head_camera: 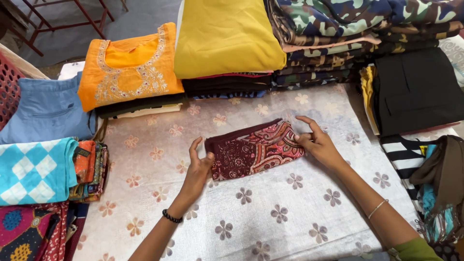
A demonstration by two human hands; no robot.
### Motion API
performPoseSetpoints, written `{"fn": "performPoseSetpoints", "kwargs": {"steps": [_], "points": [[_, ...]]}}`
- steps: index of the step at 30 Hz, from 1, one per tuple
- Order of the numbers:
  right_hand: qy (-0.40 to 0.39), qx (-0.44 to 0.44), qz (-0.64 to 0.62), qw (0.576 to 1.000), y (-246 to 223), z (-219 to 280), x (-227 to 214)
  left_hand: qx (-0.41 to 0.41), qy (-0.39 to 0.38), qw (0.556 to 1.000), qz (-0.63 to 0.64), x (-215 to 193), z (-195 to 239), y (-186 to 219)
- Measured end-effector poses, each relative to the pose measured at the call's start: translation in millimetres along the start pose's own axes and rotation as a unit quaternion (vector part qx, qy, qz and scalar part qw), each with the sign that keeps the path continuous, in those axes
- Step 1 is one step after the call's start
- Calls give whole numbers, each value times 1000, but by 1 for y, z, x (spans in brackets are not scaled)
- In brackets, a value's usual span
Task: Folding a maroon patterned shawl and a yellow floral fabric on a table in a garment processing center.
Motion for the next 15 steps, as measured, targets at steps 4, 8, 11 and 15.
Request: {"fn": "performPoseSetpoints", "kwargs": {"steps": [4, 8, 11, 15], "points": [[-19, 51, 162, 985, -8, 12, 5, -68, -29, 997, -18, 11, 22, 71], [-44, -6, 129, 991, 17, 6, 2, -38, -80, 949, -301, 13, 13, 10], [-13, -48, 93, 994, 7, 9, 1, 224, -6, 973, -59, 6, 11, 28], [84, -228, 254, 936, -19, 20, 1, 340, 148, 899, -232, -2, 15, 32]]}}
Point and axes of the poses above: each hand's wrist, its own z-axis away from the middle knuckle, its own x-axis out of the palm, y = z × x, the point moved 6 cm from there along -z, towards the middle knuckle, and after that the axes turned 15 degrees about y, right-handed, at the moved point
